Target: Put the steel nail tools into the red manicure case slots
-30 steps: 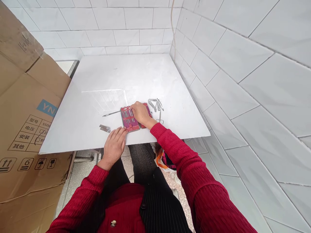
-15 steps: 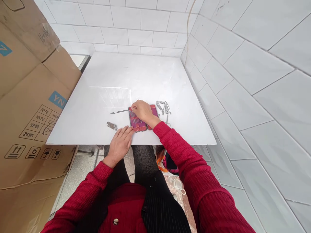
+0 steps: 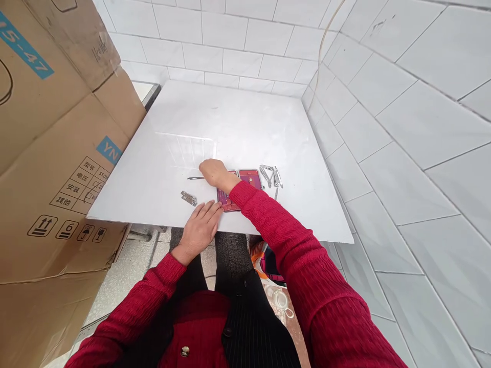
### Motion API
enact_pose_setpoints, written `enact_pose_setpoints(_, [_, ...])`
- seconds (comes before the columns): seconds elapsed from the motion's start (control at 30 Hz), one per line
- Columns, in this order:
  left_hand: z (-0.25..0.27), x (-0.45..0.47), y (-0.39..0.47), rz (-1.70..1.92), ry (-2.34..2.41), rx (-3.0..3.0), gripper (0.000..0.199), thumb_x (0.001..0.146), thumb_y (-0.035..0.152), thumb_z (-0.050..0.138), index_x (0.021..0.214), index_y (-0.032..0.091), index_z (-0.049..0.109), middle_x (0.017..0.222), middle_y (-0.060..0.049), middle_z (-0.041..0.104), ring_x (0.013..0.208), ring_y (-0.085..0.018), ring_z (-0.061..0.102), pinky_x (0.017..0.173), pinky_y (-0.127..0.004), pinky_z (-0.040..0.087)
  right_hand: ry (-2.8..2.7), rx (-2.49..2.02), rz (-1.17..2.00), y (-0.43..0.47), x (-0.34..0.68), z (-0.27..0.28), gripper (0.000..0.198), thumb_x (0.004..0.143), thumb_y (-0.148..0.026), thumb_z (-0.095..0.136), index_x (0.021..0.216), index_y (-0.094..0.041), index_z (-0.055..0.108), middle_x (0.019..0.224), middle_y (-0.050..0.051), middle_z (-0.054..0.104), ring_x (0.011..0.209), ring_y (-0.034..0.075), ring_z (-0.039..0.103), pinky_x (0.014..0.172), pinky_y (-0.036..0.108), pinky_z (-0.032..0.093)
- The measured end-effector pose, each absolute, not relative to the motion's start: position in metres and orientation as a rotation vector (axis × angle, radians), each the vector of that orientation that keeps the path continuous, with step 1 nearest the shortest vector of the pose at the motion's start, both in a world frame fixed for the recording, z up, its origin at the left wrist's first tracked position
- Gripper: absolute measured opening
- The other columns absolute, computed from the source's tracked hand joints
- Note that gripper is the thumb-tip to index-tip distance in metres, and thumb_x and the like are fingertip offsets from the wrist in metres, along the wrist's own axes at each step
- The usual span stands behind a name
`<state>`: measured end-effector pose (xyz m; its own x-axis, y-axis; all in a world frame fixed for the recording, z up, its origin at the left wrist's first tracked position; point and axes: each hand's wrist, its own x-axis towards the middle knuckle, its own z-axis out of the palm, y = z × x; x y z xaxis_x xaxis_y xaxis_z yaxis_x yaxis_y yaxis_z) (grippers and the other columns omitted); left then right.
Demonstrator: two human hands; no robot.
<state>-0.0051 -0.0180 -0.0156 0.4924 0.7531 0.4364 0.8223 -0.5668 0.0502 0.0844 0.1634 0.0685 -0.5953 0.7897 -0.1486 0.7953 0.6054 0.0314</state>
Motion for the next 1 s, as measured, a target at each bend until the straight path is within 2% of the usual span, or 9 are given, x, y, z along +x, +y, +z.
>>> enact_pose_setpoints(0.17, [-0.015,-0.006,-0.019,-0.617,-1.392,-2.608,0.045,0.103,0.017,0.043,0.145,0.016,0.057,0.152,-0.011,0.058,0.143,-0.029,0.051,0.120,-0.050,0.040,2.726,1.348,-0.197,0.169,0.085,0.064,0.024,0.087,-0.005,0.055,0.091,-0.013,0.077,0.100,0.019,0.077,0.089,0.030,0.071,0.076,0.035,0.051])
enact_pose_setpoints(0.3, [-0.014,-0.006,-0.019,-0.612,-1.391,-2.609,0.044,0.102,0.017,0.044,0.145,0.016,0.057,0.152,-0.011,0.058,0.143,-0.029,0.051,0.120,-0.050,0.039,2.773,1.348,-0.227,0.169,0.088,0.059,0.025,0.088,-0.004,0.053,0.095,-0.012,0.076,0.097,0.018,0.077,0.085,0.029,0.069,0.076,0.035,0.048])
enact_pose_setpoints(0.4, [-0.014,-0.006,-0.019,-0.611,-1.392,-2.600,0.042,0.102,0.018,0.046,0.142,0.015,0.059,0.152,-0.011,0.058,0.142,-0.029,0.051,0.120,-0.049,0.039,2.910,1.356,-0.367,0.170,0.092,0.057,0.029,0.087,-0.004,0.053,0.101,-0.015,0.075,0.096,0.011,0.077,0.085,0.024,0.067,0.078,0.032,0.046])
enact_pose_setpoints(0.5, [-0.013,-0.005,-0.019,-0.625,-1.397,-2.589,0.041,0.102,0.017,0.047,0.141,0.016,0.060,0.151,-0.010,0.059,0.141,-0.028,0.053,0.120,-0.048,0.040,3.094,1.420,-0.729,0.174,0.103,0.055,0.032,0.087,-0.007,0.052,0.109,-0.017,0.074,0.089,0.004,0.074,0.080,0.018,0.064,0.076,0.029,0.046])
enact_pose_setpoints(0.57, [-0.012,-0.005,-0.019,-0.637,-1.395,-2.581,0.040,0.102,0.017,0.047,0.140,0.016,0.060,0.150,-0.010,0.060,0.140,-0.028,0.054,0.120,-0.048,0.040,3.092,1.544,-1.147,0.177,0.114,0.053,0.033,0.086,-0.009,0.053,0.112,-0.017,0.072,0.082,0.000,0.070,0.071,0.015,0.061,0.070,0.027,0.047])
enact_pose_setpoints(0.67, [-0.012,-0.005,-0.018,-0.660,-1.389,-2.572,0.040,0.101,0.016,0.048,0.139,0.016,0.061,0.150,-0.010,0.060,0.140,-0.029,0.054,0.119,-0.048,0.041,2.815,1.744,-1.802,0.180,0.137,0.049,0.034,0.078,-0.010,0.060,0.111,-0.016,0.067,0.071,-0.004,0.064,0.058,0.012,0.056,0.056,0.024,0.044])
enact_pose_setpoints(0.73, [-0.013,-0.005,-0.017,-0.669,-1.388,-2.575,0.041,0.101,0.015,0.049,0.140,0.016,0.061,0.150,-0.011,0.060,0.140,-0.029,0.054,0.119,-0.049,0.041,2.624,1.847,-2.081,0.178,0.155,0.046,0.037,0.073,-0.009,0.062,0.109,-0.015,0.065,0.066,-0.005,0.062,0.053,0.011,0.056,0.050,0.022,0.042])
enact_pose_setpoints(0.87, [-0.015,-0.006,-0.016,-0.660,-1.384,-2.587,0.042,0.101,0.014,0.047,0.141,0.016,0.060,0.151,-0.010,0.059,0.141,-0.030,0.053,0.119,-0.050,0.040,2.526,1.914,-2.292,0.171,0.183,0.041,0.063,0.067,-0.006,0.062,0.129,-0.016,0.060,0.066,-0.007,0.064,0.051,0.010,0.058,0.046,0.019,0.042])
enact_pose_setpoints(1.0, [-0.015,-0.006,-0.015,-0.676,-1.385,-2.590,0.043,0.101,0.015,0.046,0.143,0.018,0.060,0.150,-0.010,0.060,0.141,-0.030,0.054,0.119,-0.050,0.041,2.553,1.921,-2.223,0.168,0.196,0.039,0.081,0.068,-0.005,0.061,0.147,-0.020,0.050,0.069,-0.007,0.063,0.052,0.011,0.062,0.045,0.019,0.046])
